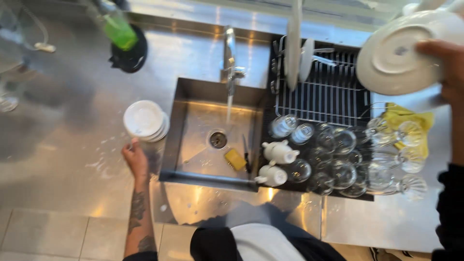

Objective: Washing small bowls in a sink and then wiping down the counter and coffee equipment with a cloth.

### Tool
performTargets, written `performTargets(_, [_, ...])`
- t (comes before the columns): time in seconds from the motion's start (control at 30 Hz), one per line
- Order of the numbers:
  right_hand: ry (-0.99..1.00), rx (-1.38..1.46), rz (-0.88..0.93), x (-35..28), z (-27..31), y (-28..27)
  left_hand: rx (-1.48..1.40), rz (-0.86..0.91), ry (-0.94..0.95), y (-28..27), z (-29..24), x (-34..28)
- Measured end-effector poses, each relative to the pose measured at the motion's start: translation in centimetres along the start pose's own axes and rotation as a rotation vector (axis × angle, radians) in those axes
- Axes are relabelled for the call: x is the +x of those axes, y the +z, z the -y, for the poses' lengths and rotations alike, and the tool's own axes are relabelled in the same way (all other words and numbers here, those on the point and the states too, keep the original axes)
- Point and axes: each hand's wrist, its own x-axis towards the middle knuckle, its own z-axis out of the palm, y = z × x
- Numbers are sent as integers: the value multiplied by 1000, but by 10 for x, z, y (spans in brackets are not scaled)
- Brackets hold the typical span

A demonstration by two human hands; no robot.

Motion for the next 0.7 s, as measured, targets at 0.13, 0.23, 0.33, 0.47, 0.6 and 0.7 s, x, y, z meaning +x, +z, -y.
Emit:
performTargets(0.13, [53, -213, -17, 74, -80, 23, -226, 54, -176, -1, -76, -2])
performTargets(0.23, [332, -260, -35, 99, -95, 80, -279, 126, -299, -2, -100, -3])
performTargets(0.33, [224, -473, -15, 115, -136, 117, -264, 178, -352, 1, -112, 6])
performTargets(0.47, [245, -645, 31, 132, -162, 152, -208, 206, -368, 3, -124, 12])
performTargets(0.6, [205, -864, 25, 136, -191, 168, -196, 261, -491, -1, -109, 24])
performTargets(0.7, [268, -851, 20, 137, -197, 169, -293, 308, -566, 1, -81, 39])
